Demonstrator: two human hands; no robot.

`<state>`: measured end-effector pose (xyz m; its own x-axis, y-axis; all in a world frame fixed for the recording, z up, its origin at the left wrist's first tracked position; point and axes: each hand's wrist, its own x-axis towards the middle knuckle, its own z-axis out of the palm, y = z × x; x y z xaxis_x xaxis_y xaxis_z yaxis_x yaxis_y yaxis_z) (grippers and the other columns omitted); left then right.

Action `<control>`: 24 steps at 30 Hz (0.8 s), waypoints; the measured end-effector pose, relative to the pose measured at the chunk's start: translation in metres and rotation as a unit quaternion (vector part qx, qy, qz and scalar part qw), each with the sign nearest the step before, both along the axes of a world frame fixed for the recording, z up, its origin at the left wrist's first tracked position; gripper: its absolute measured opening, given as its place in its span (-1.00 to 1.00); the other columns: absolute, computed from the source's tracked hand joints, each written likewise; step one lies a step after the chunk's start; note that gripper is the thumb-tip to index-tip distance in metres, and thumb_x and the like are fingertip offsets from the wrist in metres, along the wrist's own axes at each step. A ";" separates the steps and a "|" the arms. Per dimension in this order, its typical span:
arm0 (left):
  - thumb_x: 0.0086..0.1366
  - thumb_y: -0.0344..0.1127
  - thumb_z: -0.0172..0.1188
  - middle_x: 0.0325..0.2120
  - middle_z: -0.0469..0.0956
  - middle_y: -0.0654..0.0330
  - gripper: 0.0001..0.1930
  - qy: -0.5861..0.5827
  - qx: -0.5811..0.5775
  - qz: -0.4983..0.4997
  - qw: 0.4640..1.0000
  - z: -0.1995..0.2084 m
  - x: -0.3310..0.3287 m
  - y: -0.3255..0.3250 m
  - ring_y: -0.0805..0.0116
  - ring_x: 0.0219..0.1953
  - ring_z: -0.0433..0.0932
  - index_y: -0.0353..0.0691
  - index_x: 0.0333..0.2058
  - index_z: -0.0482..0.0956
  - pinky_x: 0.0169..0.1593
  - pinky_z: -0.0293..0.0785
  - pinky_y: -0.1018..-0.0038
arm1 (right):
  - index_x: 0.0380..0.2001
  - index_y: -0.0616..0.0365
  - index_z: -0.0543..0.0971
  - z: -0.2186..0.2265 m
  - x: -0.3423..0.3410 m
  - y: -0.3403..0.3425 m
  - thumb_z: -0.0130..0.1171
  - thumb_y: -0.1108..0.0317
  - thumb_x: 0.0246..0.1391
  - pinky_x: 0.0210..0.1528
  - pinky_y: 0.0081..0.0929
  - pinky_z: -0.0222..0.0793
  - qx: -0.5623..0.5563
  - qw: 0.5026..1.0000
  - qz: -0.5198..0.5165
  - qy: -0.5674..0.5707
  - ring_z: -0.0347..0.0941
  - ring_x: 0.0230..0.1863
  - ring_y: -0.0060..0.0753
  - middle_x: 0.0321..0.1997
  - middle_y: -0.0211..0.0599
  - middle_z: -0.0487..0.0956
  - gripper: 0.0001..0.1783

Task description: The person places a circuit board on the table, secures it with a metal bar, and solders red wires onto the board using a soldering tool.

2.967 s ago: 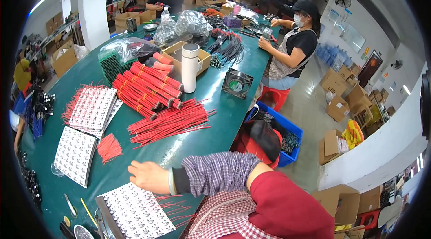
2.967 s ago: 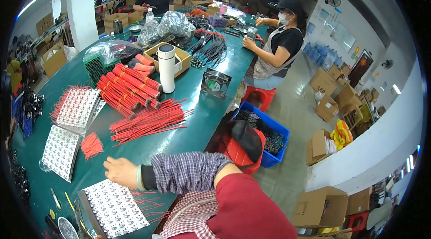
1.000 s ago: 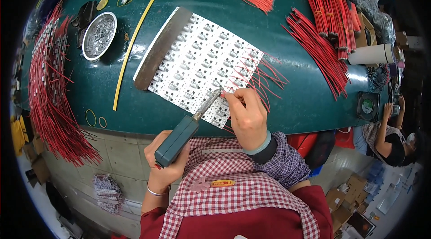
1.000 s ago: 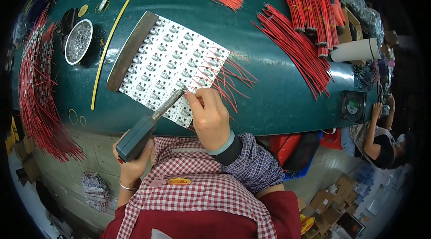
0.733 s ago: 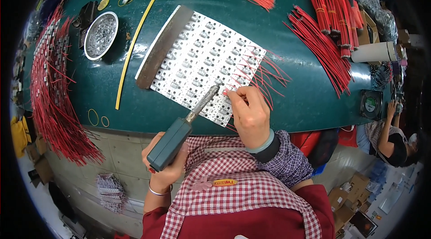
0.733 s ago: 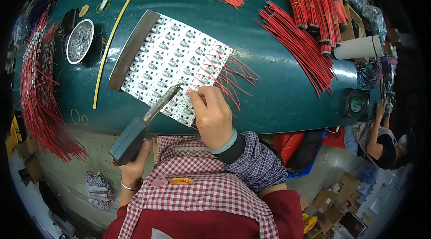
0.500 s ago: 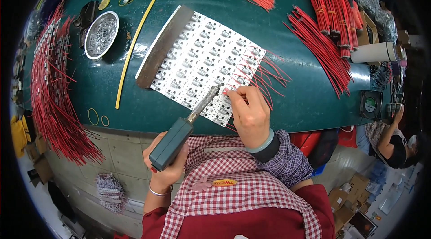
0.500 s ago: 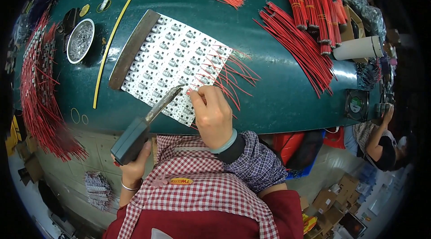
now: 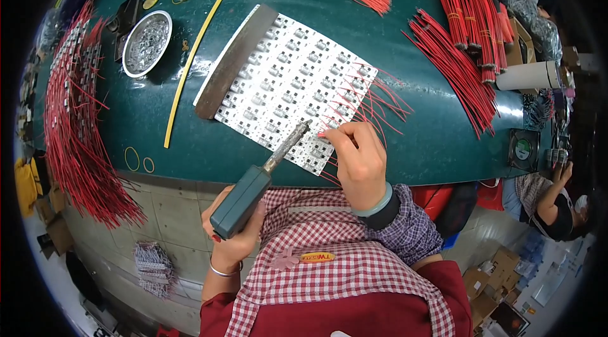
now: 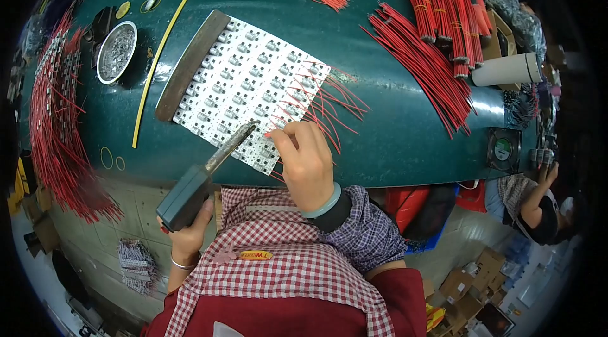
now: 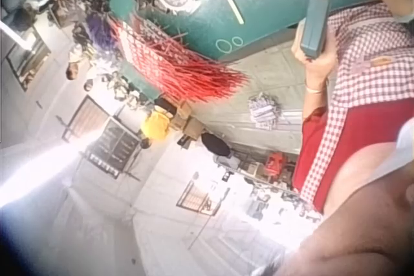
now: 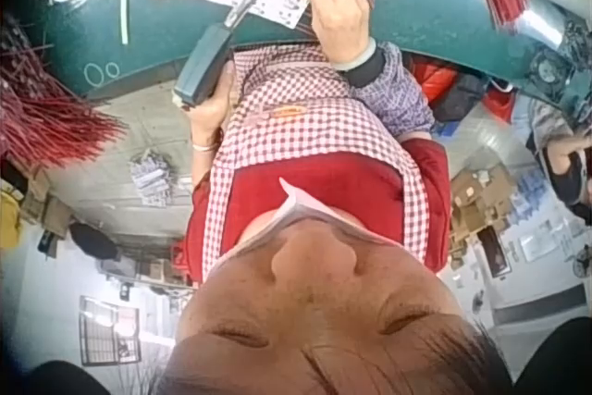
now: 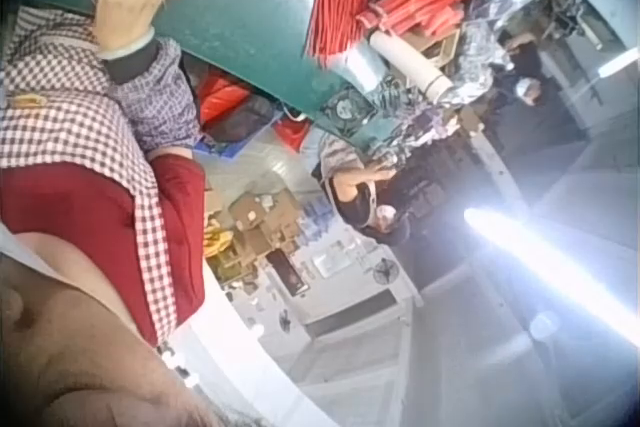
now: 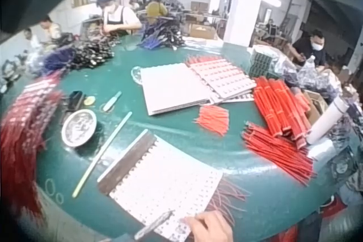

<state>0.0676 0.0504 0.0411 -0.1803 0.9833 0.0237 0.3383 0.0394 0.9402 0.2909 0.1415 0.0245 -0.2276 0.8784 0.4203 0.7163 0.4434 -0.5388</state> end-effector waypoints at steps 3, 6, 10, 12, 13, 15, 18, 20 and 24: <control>-0.01 -0.62 0.33 -0.36 0.63 -0.02 -0.78 0.001 -0.003 -0.002 1.000 0.002 0.001 0.000 0.22 -0.39 0.65 -0.49 -0.31 0.63 -0.29 0.55 0.45 | -0.27 0.26 0.60 -0.004 0.002 0.001 0.16 0.71 -0.21 -0.34 -0.32 0.42 -0.008 1.000 0.011 0.006 0.44 -0.32 -0.17 -0.33 -0.19 0.46 -0.66; -0.02 -0.62 0.33 -0.37 0.63 -0.02 -0.79 0.003 -0.017 -0.005 1.000 0.002 0.001 -0.002 0.20 -0.39 0.65 -0.48 -0.33 0.63 -0.29 0.54 0.44 | -0.27 0.25 0.60 -0.006 0.002 0.001 0.17 0.72 -0.21 -0.33 -0.31 0.43 -0.011 1.000 0.014 0.016 0.44 -0.32 -0.17 -0.34 -0.19 0.45 -0.66; -0.04 -0.62 0.33 -0.39 0.63 -0.02 -0.80 0.025 -0.016 -0.019 0.999 0.005 0.001 -0.001 0.17 -0.40 0.64 -0.46 -0.36 0.62 -0.30 0.54 0.42 | -0.27 0.24 0.61 -0.005 0.003 0.003 0.17 0.73 -0.21 -0.32 -0.29 0.43 -0.025 0.999 0.026 0.023 0.44 -0.31 -0.16 -0.35 -0.19 0.44 -0.65; -0.05 -0.62 0.33 -0.40 0.62 -0.01 -0.81 0.022 -0.017 -0.017 0.999 0.004 0.001 -0.001 0.16 -0.40 0.64 -0.45 -0.37 0.62 -0.30 0.54 0.41 | -0.27 0.23 0.61 -0.006 0.003 0.004 0.16 0.73 -0.21 -0.31 -0.27 0.42 -0.040 0.998 0.032 0.035 0.44 -0.30 -0.15 -0.35 -0.19 0.43 -0.66; -0.05 -0.61 0.33 -0.41 0.62 0.00 -0.81 0.019 -0.019 -0.014 1.000 0.003 0.002 -0.001 0.16 -0.41 0.64 -0.45 -0.38 0.62 -0.31 0.54 0.41 | -0.27 0.23 0.61 -0.006 0.003 0.004 0.16 0.73 -0.21 -0.31 -0.27 0.42 -0.040 0.998 0.032 0.035 0.44 -0.30 -0.15 -0.35 -0.19 0.43 -0.66; -0.05 -0.61 0.33 -0.43 0.61 0.01 -0.82 0.027 -0.012 -0.022 0.999 0.006 0.002 0.002 0.16 -0.42 0.63 -0.44 -0.39 0.62 -0.33 0.53 0.40 | -0.27 0.24 0.60 -0.006 0.003 0.004 0.16 0.73 -0.20 -0.31 -0.27 0.42 -0.038 0.998 0.032 0.030 0.44 -0.30 -0.14 -0.35 -0.19 0.43 -0.66; -0.05 -0.60 0.33 -0.47 0.59 0.03 -0.84 0.048 0.000 -0.034 0.998 0.007 0.002 0.004 0.16 -0.46 0.61 -0.43 -0.41 0.62 -0.37 0.51 0.40 | -0.27 0.25 0.60 -0.005 0.003 0.004 0.16 0.73 -0.20 -0.31 -0.27 0.41 -0.037 0.998 0.030 0.031 0.45 -0.30 -0.14 -0.34 -0.19 0.43 -0.66; -0.05 -0.59 0.33 -0.49 0.58 0.04 -0.85 0.060 0.005 -0.037 0.997 0.006 0.002 0.005 0.16 -0.48 0.59 -0.42 -0.42 0.62 -0.38 0.49 0.40 | -0.27 0.25 0.60 -0.005 0.002 0.004 0.15 0.74 -0.20 -0.31 -0.28 0.41 -0.034 0.999 0.029 0.027 0.44 -0.30 -0.14 -0.34 -0.19 0.43 -0.66; -0.05 -0.58 0.33 -0.52 0.57 0.05 -0.86 0.075 0.041 -0.037 0.996 0.005 0.003 0.006 0.16 -0.53 0.57 -0.41 -0.44 0.62 -0.43 0.47 0.41 | -0.26 0.25 0.60 -0.005 0.002 0.004 0.15 0.74 -0.20 -0.32 -0.28 0.40 -0.034 0.999 0.029 0.019 0.43 -0.30 -0.15 -0.34 -0.19 0.42 -0.65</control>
<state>0.0703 0.0563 0.0460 -0.0957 0.9875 0.1254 0.4747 -0.0654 0.8777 0.2926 0.1456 0.0196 -0.2633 0.8914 0.3689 0.6686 0.4442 -0.5964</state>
